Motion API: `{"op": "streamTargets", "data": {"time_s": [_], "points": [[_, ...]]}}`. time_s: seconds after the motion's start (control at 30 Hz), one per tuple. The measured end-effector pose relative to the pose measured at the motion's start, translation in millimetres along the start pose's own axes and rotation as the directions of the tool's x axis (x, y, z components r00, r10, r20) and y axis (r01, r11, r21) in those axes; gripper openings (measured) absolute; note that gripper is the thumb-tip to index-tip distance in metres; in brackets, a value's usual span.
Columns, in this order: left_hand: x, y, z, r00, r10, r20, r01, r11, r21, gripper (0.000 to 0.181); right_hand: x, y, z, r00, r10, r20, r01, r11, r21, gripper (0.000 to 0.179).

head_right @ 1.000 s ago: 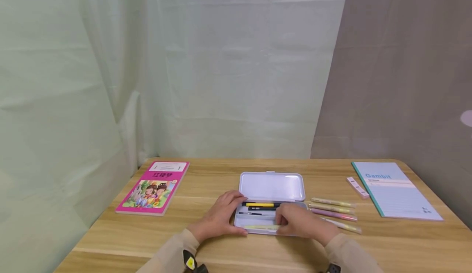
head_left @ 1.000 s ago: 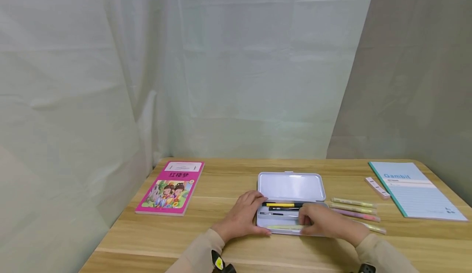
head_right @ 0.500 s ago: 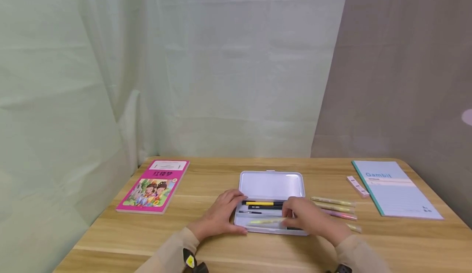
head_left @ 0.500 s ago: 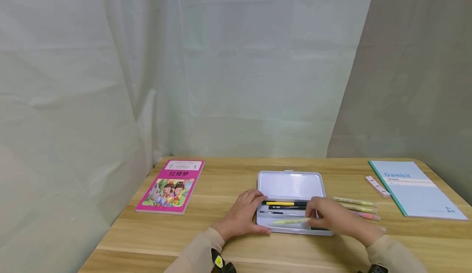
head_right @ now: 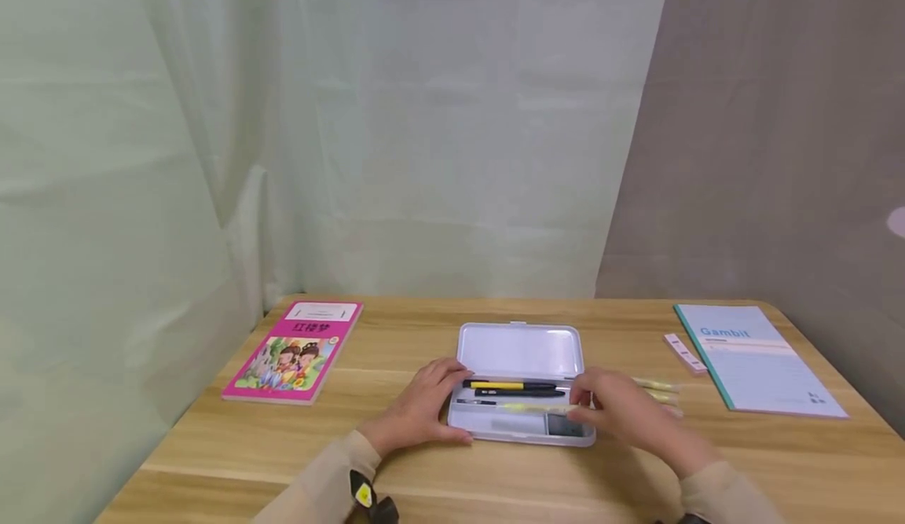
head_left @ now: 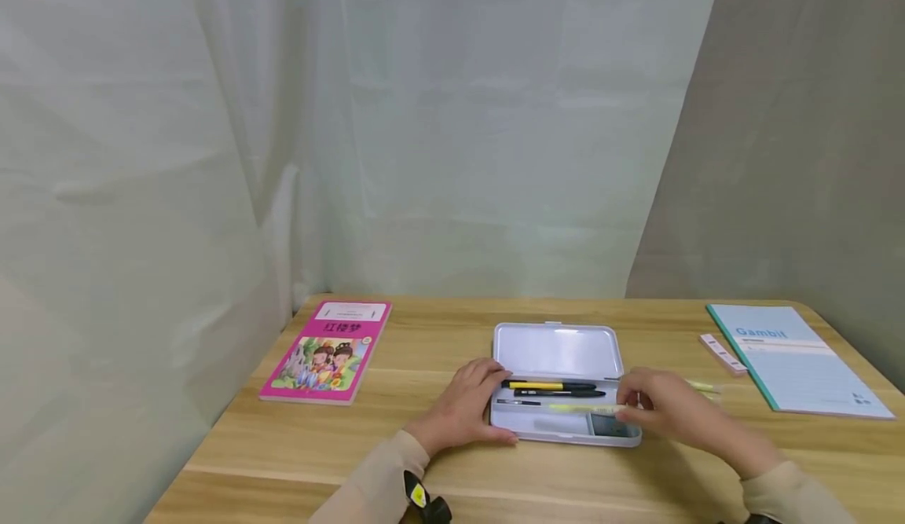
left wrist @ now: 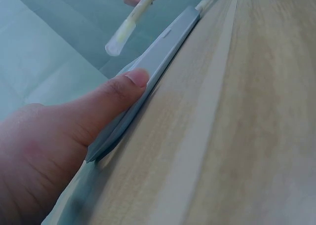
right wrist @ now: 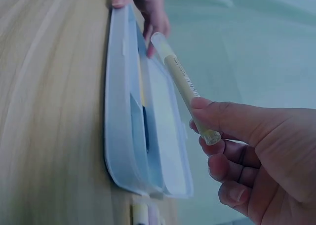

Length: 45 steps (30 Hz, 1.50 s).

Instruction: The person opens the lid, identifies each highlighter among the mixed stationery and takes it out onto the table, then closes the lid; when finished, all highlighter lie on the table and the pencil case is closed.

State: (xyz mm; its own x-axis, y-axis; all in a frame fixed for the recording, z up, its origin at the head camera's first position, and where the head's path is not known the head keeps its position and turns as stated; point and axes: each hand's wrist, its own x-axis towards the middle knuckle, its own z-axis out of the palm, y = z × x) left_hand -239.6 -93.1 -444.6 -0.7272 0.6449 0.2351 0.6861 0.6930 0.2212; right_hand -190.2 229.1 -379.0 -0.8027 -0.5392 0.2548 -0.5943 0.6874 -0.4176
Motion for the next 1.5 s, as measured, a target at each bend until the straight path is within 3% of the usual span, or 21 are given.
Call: {"op": "streamTargets", "data": {"time_s": [0.27,0.7,0.87,1.1,1.3,1.5], "points": [[0.8,-1.2,-0.7,1.0,-0.016,0.018,0.016,1.0,-0.002,0.095,-16.4,13.0,-8.8,0.993,-0.052,-0.102,0.048,0.998,-0.049,0.016],[0.2,-3.2,0.3,1.0,0.016,-0.008,-0.016,1.0,-0.004,0.094,-45.0,27.2,-17.0,0.993,0.04,-0.112,-0.048,0.996,-0.072,0.015],[1.2,-1.9,-1.4,1.0,0.001,0.011,-0.001,1.0,-0.015,0.094,-57.9,35.3,-16.7,0.988,0.033,-0.152,-0.046,0.996,-0.077,0.019],[1.1,-0.4,-1.4,1.0,-0.006,0.024,0.006,1.0,-0.009,0.094,-81.1,48.8,-14.6,0.986,0.066,-0.156,-0.068,0.998,-0.006,0.014],[2.3,-1.5,-0.6,1.0,-0.007,0.025,0.007,1.0,-0.015,0.094,-97.4,61.8,-10.4,0.973,0.032,-0.229,-0.038,0.999,-0.019,0.023],[2.2,-1.6,-0.4,1.0,-0.011,0.027,0.012,1.0,-0.02,0.094,-106.7,63.6,-11.1,0.968,0.091,-0.235,-0.108,0.992,-0.06,0.017]]}}
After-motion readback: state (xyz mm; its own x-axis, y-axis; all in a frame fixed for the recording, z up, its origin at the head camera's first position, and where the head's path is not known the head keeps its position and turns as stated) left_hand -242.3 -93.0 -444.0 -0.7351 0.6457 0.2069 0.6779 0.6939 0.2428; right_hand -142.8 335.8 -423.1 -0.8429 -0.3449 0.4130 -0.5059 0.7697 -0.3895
